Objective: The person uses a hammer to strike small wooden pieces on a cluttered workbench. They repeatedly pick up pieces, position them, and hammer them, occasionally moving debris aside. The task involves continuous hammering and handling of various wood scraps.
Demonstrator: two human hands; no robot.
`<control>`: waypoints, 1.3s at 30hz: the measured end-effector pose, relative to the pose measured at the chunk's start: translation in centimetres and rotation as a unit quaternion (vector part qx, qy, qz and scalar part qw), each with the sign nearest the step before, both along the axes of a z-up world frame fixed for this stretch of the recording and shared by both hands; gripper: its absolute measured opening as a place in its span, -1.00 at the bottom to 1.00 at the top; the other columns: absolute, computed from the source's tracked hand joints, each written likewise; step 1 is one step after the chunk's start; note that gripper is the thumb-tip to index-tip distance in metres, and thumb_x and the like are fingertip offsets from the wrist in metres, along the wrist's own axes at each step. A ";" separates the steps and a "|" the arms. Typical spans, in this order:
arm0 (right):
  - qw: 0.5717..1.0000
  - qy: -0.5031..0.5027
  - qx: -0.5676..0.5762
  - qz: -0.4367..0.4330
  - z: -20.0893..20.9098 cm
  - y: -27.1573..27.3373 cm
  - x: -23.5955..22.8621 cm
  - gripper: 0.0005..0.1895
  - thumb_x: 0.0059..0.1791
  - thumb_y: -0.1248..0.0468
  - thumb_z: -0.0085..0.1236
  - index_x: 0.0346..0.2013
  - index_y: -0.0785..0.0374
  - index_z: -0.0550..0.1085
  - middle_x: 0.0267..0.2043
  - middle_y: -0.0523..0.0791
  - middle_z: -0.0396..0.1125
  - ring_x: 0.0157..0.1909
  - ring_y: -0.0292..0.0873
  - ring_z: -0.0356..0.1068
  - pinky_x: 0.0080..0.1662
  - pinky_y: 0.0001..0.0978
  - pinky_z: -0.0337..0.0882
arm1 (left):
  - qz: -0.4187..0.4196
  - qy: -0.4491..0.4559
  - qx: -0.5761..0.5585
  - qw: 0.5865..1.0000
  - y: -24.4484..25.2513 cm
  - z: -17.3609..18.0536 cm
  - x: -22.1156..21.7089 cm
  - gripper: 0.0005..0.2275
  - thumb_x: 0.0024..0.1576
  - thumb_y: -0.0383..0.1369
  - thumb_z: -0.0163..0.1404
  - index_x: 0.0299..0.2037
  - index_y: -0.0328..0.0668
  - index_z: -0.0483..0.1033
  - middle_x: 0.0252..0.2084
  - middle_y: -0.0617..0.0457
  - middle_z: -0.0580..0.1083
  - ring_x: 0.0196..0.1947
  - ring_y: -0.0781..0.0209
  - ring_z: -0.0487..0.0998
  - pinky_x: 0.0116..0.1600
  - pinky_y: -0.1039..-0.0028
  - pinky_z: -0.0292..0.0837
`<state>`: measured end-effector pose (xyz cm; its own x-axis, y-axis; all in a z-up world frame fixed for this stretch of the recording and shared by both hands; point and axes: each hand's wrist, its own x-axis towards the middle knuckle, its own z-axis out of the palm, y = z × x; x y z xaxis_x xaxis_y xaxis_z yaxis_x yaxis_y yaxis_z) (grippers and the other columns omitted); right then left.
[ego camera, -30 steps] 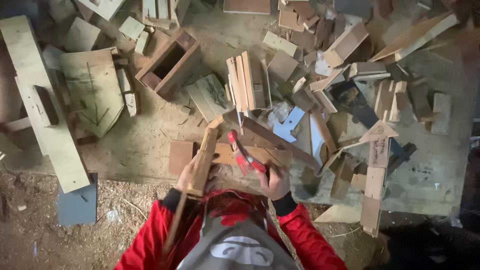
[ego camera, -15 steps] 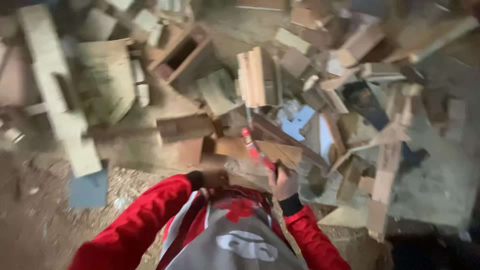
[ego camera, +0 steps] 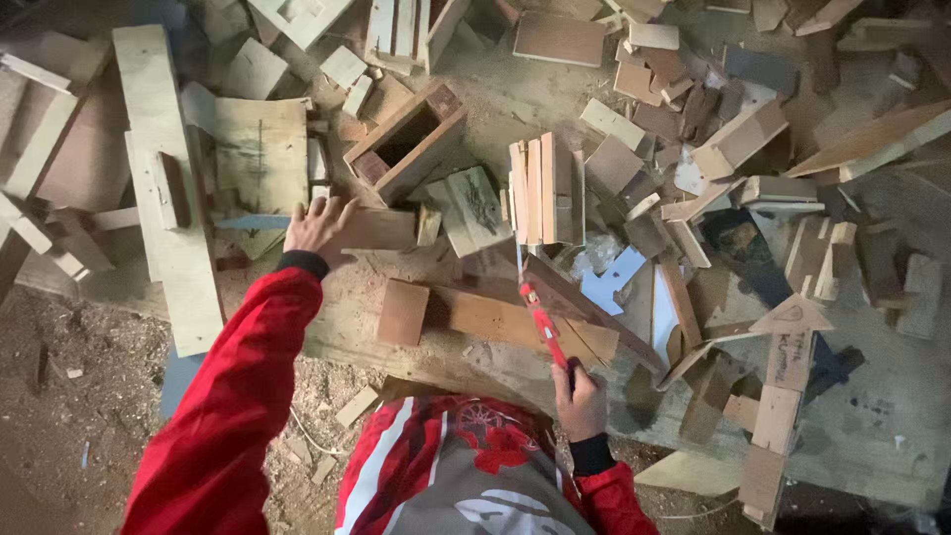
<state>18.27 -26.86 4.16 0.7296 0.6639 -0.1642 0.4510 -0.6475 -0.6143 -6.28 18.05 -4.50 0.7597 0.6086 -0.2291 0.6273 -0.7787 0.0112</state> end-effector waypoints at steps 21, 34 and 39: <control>0.995 -0.030 -0.004 0.097 -0.1 1.8 -3.0 -0.63 0.03 0.02 0.17 -0.37 0.30 0.48 -0.50 0.15 0.40 -0.38 0.30 0.41 -0.32 0.09 0.36 | 0.172 -0.057 -0.441 0.879 -11.4 6.4 -0.8 -0.35 -0.03 -0.32 0.14 0.26 -0.09 0.07 -0.26 -0.31 0.54 -0.37 -0.23 0.61 -0.25 0.03 0.58; 0.994 0.012 -0.029 0.108 -1.6 -2.4 -4.2 -0.69 -0.01 0.08 0.18 -0.30 0.30 0.49 -0.42 0.15 0.43 -0.34 0.30 0.43 -0.31 0.08 0.39 | 0.352 -0.213 -0.710 0.572 -25.1 5.3 -1.9 -0.11 -0.05 -0.58 0.08 0.56 0.17 0.00 0.00 -0.24 0.53 -0.23 0.04 0.51 -0.21 0.35 0.49; 0.991 -0.016 0.010 0.135 -2.2 -3.5 -3.8 -0.66 0.02 0.06 0.19 -0.25 0.32 0.48 -0.36 0.13 0.45 -0.32 0.26 0.44 -0.29 0.03 0.41 | 0.308 -0.251 -0.741 0.541 -24.6 6.7 -2.2 -0.16 -0.03 -0.58 0.06 0.52 0.11 0.01 0.16 -0.05 0.47 -0.06 0.27 0.57 -0.07 0.52 0.56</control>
